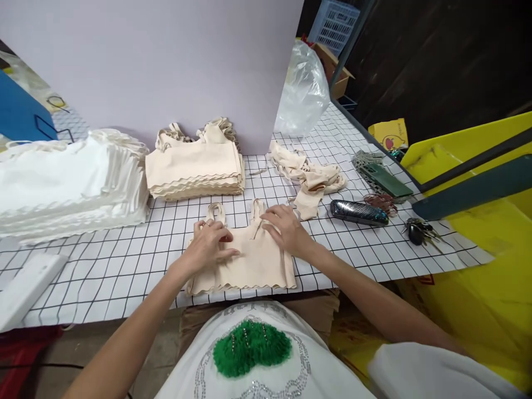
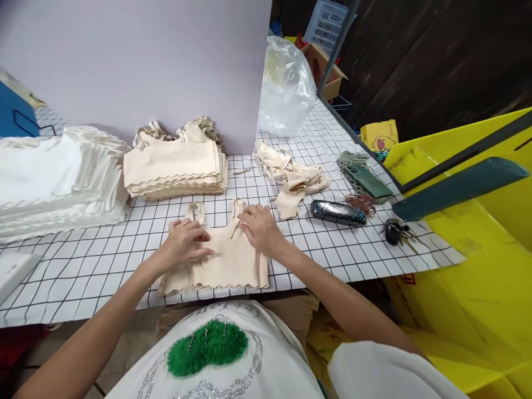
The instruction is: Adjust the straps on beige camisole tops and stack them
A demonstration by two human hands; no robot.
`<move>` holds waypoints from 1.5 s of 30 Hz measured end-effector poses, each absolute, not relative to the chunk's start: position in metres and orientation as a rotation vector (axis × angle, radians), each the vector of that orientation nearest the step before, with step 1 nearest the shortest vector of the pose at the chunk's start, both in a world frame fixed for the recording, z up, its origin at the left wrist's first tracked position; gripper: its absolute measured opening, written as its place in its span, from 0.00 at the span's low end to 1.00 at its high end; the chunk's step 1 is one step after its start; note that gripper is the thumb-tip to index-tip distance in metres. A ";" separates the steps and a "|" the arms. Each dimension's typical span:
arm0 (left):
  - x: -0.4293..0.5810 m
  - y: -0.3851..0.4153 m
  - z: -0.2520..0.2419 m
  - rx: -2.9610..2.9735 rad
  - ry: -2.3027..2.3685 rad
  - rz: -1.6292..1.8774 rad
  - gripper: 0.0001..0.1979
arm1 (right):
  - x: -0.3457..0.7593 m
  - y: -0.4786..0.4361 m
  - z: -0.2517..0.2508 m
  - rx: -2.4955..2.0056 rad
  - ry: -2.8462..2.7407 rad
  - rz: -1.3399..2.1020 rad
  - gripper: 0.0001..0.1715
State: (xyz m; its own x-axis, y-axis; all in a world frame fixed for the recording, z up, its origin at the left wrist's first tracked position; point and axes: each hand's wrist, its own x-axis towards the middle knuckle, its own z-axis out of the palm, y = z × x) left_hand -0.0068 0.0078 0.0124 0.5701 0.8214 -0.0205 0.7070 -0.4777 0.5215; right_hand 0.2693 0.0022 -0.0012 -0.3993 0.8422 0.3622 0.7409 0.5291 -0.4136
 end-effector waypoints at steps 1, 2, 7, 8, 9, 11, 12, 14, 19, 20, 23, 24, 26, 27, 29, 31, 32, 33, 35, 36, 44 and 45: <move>-0.011 0.009 0.012 2.342 1.213 0.325 0.19 | 0.269 -0.010 -0.002 -1.325 -2.259 0.225 0.12; -0.015 0.010 0.013 2.356 1.205 0.331 0.19 | 0.270 -0.020 -0.003 -1.375 -2.270 0.215 0.12; -0.040 0.005 0.017 2.378 1.274 0.422 0.17 | 0.280 -0.039 -0.008 -1.545 -2.212 0.405 0.11; -0.044 0.000 0.016 2.368 1.311 0.467 0.16 | 0.282 -0.039 -0.010 -1.546 -2.203 0.440 0.10; -0.047 -0.005 0.013 2.348 1.352 0.514 0.16 | 0.284 -0.038 -0.011 -1.542 -2.197 0.459 0.09; -0.052 -0.018 0.006 2.274 1.429 0.603 0.16 | 0.286 -0.036 -0.014 -1.539 -2.191 0.463 0.08; -0.053 -0.023 0.001 2.225 1.458 0.644 0.16 | 0.287 -0.035 -0.015 -1.542 -2.191 0.458 0.08; -0.056 -0.031 -0.007 2.128 1.497 0.720 0.13 | 0.289 -0.033 -0.016 -1.564 -2.191 0.444 0.08; -0.047 -0.045 -0.011 2.110 1.627 0.963 0.11 | 0.269 -0.044 -0.009 -1.643 -2.167 0.218 0.10; -0.042 -0.051 -0.011 2.161 1.631 0.997 0.13 | 0.260 -0.051 -0.008 -1.610 -2.188 0.141 0.12; -0.023 -0.076 -0.014 2.435 1.445 0.835 0.22 | 0.235 -0.080 -0.013 -1.410 -2.395 0.026 0.24; -0.020 -0.085 -0.017 2.540 1.369 0.717 0.25 | 0.231 -0.090 -0.017 -1.344 -2.489 0.033 0.29; -0.021 -0.100 -0.025 2.679 1.347 0.548 0.33 | 0.234 -0.106 -0.027 -1.283 -2.622 0.061 0.39; -0.026 -0.104 -0.029 2.705 1.393 0.502 0.35 | 0.241 -0.112 -0.031 -1.300 -2.649 0.066 0.42; -0.039 -0.108 -0.035 2.672 1.520 0.476 0.36 | 0.259 -0.119 -0.035 -1.403 -2.644 0.078 0.45; -0.051 -0.104 -0.036 2.578 1.616 0.539 0.31 | 0.275 -0.122 -0.033 -1.480 -2.610 0.101 0.45; -0.056 -0.099 -0.035 2.515 1.655 0.611 0.28 | 0.280 -0.121 -0.031 -1.492 -2.585 0.118 0.43; -0.059 -0.092 -0.033 2.442 1.696 0.708 0.25 | 0.283 -0.120 -0.027 -1.503 -2.540 0.134 0.40; -0.062 -0.074 -0.029 2.273 1.791 0.897 0.20 | 0.283 -0.111 -0.022 -1.547 -2.379 0.147 0.32; -0.063 -0.064 -0.027 2.186 1.832 0.959 0.19 | 0.281 -0.105 -0.020 -1.589 -2.276 0.137 0.29; -0.056 -0.028 -0.022 2.075 1.853 1.043 0.10 | 0.267 -0.061 -0.018 -1.835 -2.012 0.040 0.15; -0.049 -0.034 -0.022 2.176 1.838 1.057 0.11 | 0.260 -0.064 -0.017 -1.808 -2.028 -0.019 0.17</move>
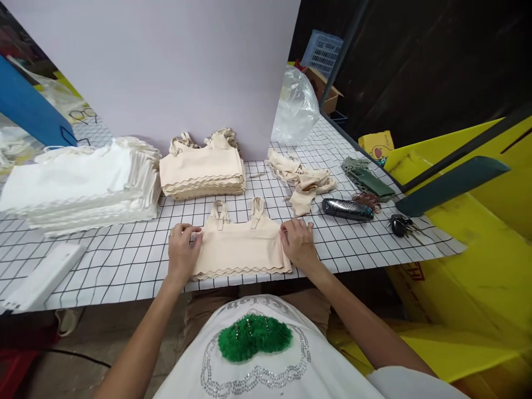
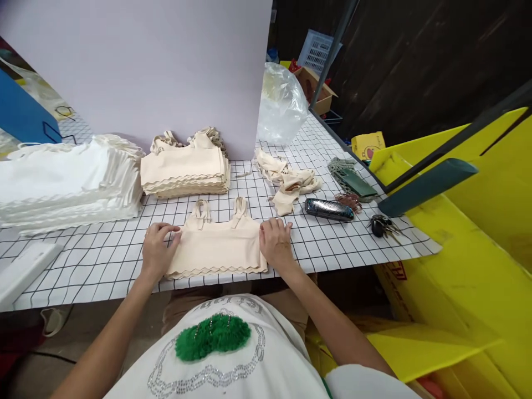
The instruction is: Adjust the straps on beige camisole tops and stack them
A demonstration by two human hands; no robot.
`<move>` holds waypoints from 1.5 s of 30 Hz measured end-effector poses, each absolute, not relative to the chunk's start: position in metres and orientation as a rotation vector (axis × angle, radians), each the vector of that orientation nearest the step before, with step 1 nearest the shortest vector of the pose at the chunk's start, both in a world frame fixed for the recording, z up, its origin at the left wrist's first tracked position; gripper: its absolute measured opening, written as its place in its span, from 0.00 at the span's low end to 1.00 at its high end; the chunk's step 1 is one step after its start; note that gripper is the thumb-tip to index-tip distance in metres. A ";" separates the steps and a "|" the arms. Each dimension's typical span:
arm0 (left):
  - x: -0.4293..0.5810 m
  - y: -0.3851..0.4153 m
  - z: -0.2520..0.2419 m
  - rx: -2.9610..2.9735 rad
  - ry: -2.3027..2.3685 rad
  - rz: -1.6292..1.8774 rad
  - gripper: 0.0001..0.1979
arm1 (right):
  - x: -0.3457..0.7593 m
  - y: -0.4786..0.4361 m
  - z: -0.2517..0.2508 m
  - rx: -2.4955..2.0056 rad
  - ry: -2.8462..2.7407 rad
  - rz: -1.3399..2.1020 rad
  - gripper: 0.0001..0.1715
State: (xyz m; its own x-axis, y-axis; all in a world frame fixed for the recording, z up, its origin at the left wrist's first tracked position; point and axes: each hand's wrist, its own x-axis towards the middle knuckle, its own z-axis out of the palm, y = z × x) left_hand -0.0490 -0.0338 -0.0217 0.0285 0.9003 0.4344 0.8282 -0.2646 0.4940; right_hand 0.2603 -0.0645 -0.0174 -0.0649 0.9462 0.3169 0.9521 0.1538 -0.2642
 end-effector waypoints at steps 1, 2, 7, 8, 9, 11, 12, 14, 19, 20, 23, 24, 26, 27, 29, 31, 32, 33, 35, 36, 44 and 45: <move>-0.040 -0.042 -0.022 2.296 1.791 1.038 0.13 | 0.253 -0.070 -0.018 -1.759 -2.072 -0.065 0.20; -0.030 -0.050 -0.022 2.419 1.707 0.980 0.16 | 0.244 -0.076 -0.019 -1.693 -2.143 -0.091 0.23; -0.002 -0.084 -0.033 2.757 1.419 0.536 0.31 | 0.232 -0.112 -0.031 -1.452 -2.561 0.018 0.40; -0.005 -0.086 -0.035 2.759 1.436 0.515 0.33 | 0.239 -0.117 -0.032 -1.489 -2.570 0.041 0.42; -0.009 -0.087 -0.037 2.757 1.448 0.512 0.34 | 0.248 -0.119 -0.033 -1.532 -2.563 0.063 0.43; -0.019 -0.084 -0.040 2.751 1.448 0.552 0.33 | 0.268 -0.118 -0.030 -1.583 -2.523 0.119 0.41; -0.023 -0.082 -0.040 2.743 1.445 0.591 0.31 | 0.277 -0.114 -0.028 -1.593 -2.480 0.148 0.38; -0.027 -0.077 -0.037 2.715 1.441 0.684 0.29 | 0.294 -0.098 -0.020 -1.604 -2.333 0.173 0.31; -0.023 -0.070 -0.024 2.691 1.373 0.802 0.30 | 0.331 -0.039 0.009 -1.547 -1.924 0.061 0.18; -0.023 -0.069 -0.023 2.689 1.358 0.822 0.29 | 0.338 -0.029 0.014 -1.556 -1.895 0.055 0.16; -0.024 -0.062 -0.023 2.680 1.320 0.914 0.28 | 0.353 -0.007 0.021 -1.685 -1.895 0.143 0.11; -0.024 -0.059 -0.023 2.693 1.284 0.930 0.27 | 0.355 -0.001 0.021 -1.722 -1.890 0.203 0.09; -0.024 -0.053 -0.021 2.713 1.204 0.952 0.25 | 0.360 0.011 0.024 -1.740 -1.832 0.310 0.10; -0.023 -0.049 -0.019 2.715 1.167 0.954 0.24 | 0.363 0.018 0.028 -1.723 -1.780 0.347 0.12; -0.023 -0.042 -0.011 2.694 1.113 0.975 0.21 | 0.373 0.036 0.045 -1.674 -1.666 0.382 0.16; -0.022 -0.034 0.001 2.637 1.090 1.012 0.19 | 0.384 0.056 0.072 -1.595 -1.524 0.420 0.19; -0.022 -0.030 0.009 2.601 1.080 1.020 0.19 | 0.389 0.066 0.089 -1.538 -1.456 0.445 0.20; -0.022 -0.026 0.017 2.556 1.077 1.023 0.18 | 0.393 0.074 0.106 -1.471 -1.391 0.475 0.22; -0.018 -0.018 0.035 2.441 1.085 1.007 0.18 | 0.395 0.087 0.139 -1.354 -1.309 0.516 0.26; -0.015 -0.014 0.045 2.377 1.091 0.999 0.18 | 0.392 0.091 0.154 -1.290 -1.276 0.556 0.28; 0.049 0.014 0.123 1.715 0.875 1.065 0.23 | 0.319 0.078 0.216 -0.886 -1.153 1.006 0.27; 0.058 0.018 0.130 1.654 0.831 1.102 0.25 | 0.309 0.075 0.219 -0.879 -1.179 1.037 0.27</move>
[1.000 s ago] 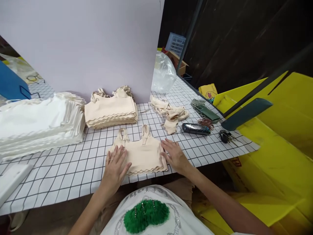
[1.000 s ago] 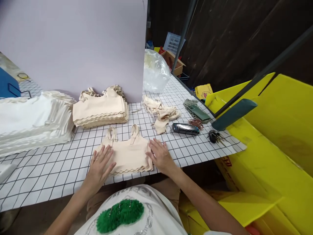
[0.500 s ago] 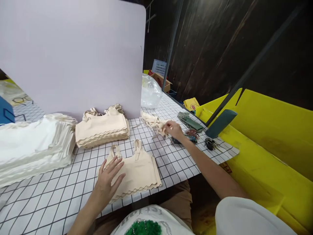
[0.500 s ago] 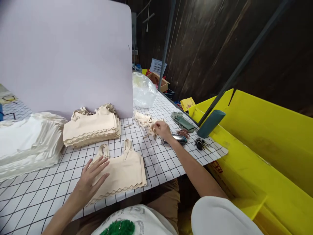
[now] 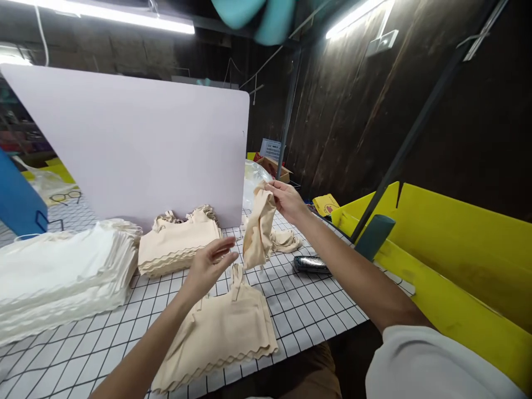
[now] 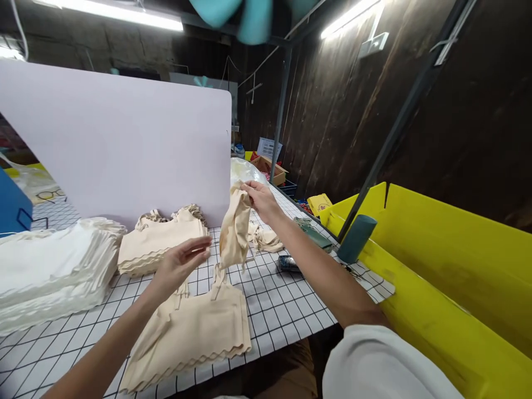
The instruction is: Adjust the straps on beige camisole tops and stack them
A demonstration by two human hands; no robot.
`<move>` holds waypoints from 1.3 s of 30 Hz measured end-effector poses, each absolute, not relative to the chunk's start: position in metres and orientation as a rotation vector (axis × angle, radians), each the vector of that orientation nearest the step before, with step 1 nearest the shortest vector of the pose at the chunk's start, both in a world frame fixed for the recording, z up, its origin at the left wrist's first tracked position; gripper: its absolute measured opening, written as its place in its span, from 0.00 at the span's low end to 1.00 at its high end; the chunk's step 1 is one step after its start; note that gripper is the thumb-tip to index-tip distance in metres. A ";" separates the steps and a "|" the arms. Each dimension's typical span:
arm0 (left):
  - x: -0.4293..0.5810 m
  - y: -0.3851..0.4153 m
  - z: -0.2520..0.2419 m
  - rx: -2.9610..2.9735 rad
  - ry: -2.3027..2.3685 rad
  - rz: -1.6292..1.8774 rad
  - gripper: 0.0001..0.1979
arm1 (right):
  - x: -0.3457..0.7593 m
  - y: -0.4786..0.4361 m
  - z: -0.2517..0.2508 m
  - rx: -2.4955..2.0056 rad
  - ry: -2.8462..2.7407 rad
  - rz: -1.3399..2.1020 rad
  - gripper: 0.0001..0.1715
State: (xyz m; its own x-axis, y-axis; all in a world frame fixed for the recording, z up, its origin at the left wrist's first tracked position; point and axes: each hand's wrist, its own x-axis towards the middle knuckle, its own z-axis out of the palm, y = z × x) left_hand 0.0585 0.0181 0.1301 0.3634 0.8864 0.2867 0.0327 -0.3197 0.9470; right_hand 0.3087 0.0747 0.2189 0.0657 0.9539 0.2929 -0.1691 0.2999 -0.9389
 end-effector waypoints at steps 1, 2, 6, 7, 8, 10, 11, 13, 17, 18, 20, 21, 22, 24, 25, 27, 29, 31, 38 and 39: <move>0.067 0.021 0.136 1.602 0.794 1.134 0.27 | 0.299 0.072 0.221 -0.873 -1.208 1.067 0.26; 0.073 0.024 0.141 1.555 0.764 1.149 0.28 | 0.290 0.069 0.223 -0.868 -1.241 1.092 0.26; 0.080 0.028 0.155 1.344 0.717 1.201 0.21 | 0.271 0.063 0.225 -0.830 -1.338 1.167 0.25; 0.077 0.028 0.158 1.286 0.704 1.213 0.21 | 0.269 0.062 0.224 -0.829 -1.344 1.170 0.25; 0.073 0.027 0.161 1.224 0.689 1.217 0.22 | 0.269 0.062 0.222 -0.836 -1.340 1.175 0.24; 0.063 0.026 0.166 1.107 0.663 1.200 0.22 | 0.269 0.062 0.218 -0.870 -1.308 1.200 0.22; 0.058 0.025 0.168 1.057 0.652 1.190 0.23 | 0.269 0.062 0.215 -0.890 -1.288 1.224 0.21; 0.049 0.027 0.170 0.989 0.625 1.197 0.22 | 0.268 0.062 0.209 -0.926 -1.260 1.299 0.18; 0.035 0.033 0.167 0.906 0.608 1.212 0.20 | 0.261 0.061 0.197 -0.990 -1.265 1.492 0.14; 0.032 0.034 0.166 0.892 0.620 1.206 0.20 | 0.259 0.061 0.194 -1.008 -1.264 1.528 0.14; 0.028 0.034 0.166 0.874 0.644 1.200 0.18 | 0.256 0.060 0.188 -1.040 -1.253 1.567 0.13; 0.027 0.034 0.166 0.869 0.655 1.201 0.17 | 0.255 0.060 0.185 -1.042 -1.246 1.577 0.14; 0.026 0.034 0.167 0.861 0.667 1.201 0.16 | 0.254 0.059 0.182 -1.025 -1.246 1.591 0.16; 0.024 0.034 0.169 0.841 0.692 1.197 0.13 | 0.256 0.056 0.176 -0.953 -1.314 1.667 0.24; 0.023 0.034 0.170 0.825 0.703 1.195 0.12 | 0.258 0.054 0.174 -0.919 -1.398 1.727 0.27; 0.019 0.036 0.171 0.791 0.709 1.196 0.10 | 0.265 0.051 0.169 -0.885 -1.632 1.832 0.29; 0.015 0.037 0.170 0.778 0.701 1.173 0.10 | 0.272 0.051 0.165 -0.871 -1.757 1.837 0.26; 0.012 0.037 0.168 0.786 0.699 1.093 0.11 | 0.275 0.053 0.163 -0.837 -1.653 1.756 0.25; 0.024 0.025 0.167 0.944 0.610 0.944 0.16 | 0.267 0.069 0.152 -0.969 -1.484 1.287 0.23; 0.027 0.025 0.168 0.943 0.605 0.984 0.17 | 0.266 0.067 0.150 -0.987 -1.491 1.195 0.23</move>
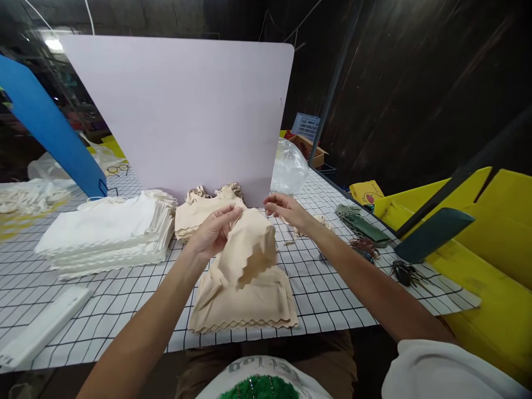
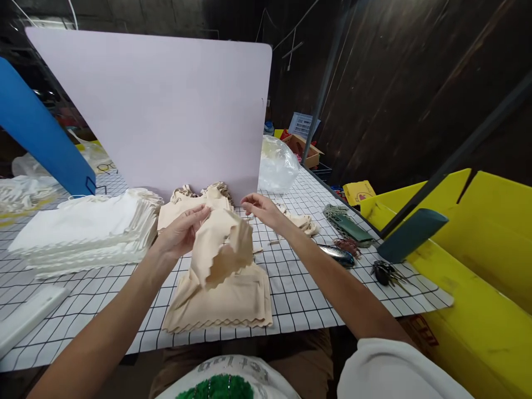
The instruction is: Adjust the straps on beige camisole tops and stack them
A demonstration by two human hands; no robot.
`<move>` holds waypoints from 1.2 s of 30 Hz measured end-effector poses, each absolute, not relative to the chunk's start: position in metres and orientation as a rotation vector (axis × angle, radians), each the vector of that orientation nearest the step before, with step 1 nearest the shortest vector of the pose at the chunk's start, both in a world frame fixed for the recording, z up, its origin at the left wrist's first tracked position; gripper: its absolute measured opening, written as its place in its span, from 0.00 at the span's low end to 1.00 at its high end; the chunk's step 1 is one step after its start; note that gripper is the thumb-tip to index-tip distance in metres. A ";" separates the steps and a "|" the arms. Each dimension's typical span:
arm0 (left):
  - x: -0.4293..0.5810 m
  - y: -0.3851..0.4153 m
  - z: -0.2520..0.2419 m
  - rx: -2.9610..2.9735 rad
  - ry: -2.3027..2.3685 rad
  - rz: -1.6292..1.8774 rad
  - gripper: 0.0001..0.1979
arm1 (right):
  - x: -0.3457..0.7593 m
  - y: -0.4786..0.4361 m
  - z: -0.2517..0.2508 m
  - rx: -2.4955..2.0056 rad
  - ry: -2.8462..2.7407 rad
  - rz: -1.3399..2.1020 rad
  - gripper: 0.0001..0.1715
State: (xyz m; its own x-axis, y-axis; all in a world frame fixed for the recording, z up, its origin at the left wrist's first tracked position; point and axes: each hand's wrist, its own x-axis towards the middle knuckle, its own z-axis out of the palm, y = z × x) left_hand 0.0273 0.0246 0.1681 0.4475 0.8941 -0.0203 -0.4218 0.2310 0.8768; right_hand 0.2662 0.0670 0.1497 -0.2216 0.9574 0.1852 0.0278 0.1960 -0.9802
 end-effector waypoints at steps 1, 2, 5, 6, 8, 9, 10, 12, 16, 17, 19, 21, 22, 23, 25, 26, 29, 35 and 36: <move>0.030 0.024 0.169 0.934 0.603 1.027 0.17 | 0.266 0.063 0.147 -0.999 -1.483 1.143 0.24; 0.033 0.024 0.170 0.922 0.601 1.067 0.17 | 0.266 0.058 0.144 -1.005 -1.469 1.140 0.27; 0.038 0.026 0.168 0.875 0.586 1.153 0.17 | 0.264 0.040 0.135 -0.999 -1.472 1.289 0.37; 0.040 0.026 0.166 0.865 0.581 1.169 0.18 | 0.262 0.035 0.133 -0.985 -1.479 1.319 0.38; 0.042 0.027 0.161 0.879 0.575 1.192 0.18 | 0.256 0.029 0.131 -0.928 -1.474 1.344 0.34; 0.043 0.027 0.158 0.903 0.578 1.199 0.19 | 0.252 0.027 0.131 -0.895 -1.454 1.351 0.31; 0.043 0.027 0.156 0.933 0.585 1.204 0.19 | 0.249 0.027 0.132 -0.867 -1.425 1.356 0.29; 0.043 0.027 0.154 0.992 0.606 1.224 0.20 | 0.243 0.030 0.136 -0.836 -1.364 1.340 0.25; 0.040 0.024 0.155 1.012 0.640 1.282 0.19 | 0.239 0.035 0.144 -0.836 -1.306 1.286 0.22; 0.039 0.023 0.156 0.994 0.637 1.298 0.19 | 0.238 0.034 0.144 -0.836 -1.315 1.308 0.23; 0.037 0.022 0.157 0.951 0.623 1.332 0.19 | 0.237 0.032 0.140 -0.855 -1.398 1.409 0.23; 0.034 0.023 0.157 0.921 0.616 1.364 0.18 | 0.236 0.028 0.133 -0.901 -1.557 1.542 0.23; 0.032 0.024 0.156 0.909 0.620 1.383 0.17 | 0.235 0.027 0.129 -0.919 -1.627 1.595 0.22; 0.029 0.026 0.155 0.897 0.627 1.402 0.16 | 0.236 0.025 0.126 -0.929 -1.662 1.625 0.22; 0.022 0.030 0.151 0.871 0.642 1.440 0.15 | 0.237 0.024 0.122 -0.915 -1.616 1.610 0.22; 0.017 0.033 0.148 0.859 0.649 1.449 0.15 | 0.238 0.025 0.122 -0.891 -1.554 1.579 0.22; 0.005 0.041 0.134 0.862 0.703 1.401 0.17 | 0.242 0.028 0.128 -0.839 -1.396 1.464 0.22; 0.010 0.042 0.112 1.419 1.152 1.334 0.17 | 0.230 0.034 0.147 -0.945 -1.616 1.273 0.22; 0.016 0.041 0.114 1.508 1.139 1.397 0.16 | 0.224 0.034 0.149 -0.949 -1.680 1.239 0.21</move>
State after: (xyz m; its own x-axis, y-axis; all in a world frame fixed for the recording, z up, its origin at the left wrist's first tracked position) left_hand 0.0160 0.0407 0.1142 -0.0018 0.9525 0.3045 0.1066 -0.3026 0.9471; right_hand 0.2243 0.0344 0.1495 -0.3768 0.9090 0.1779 0.0984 0.2303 -0.9681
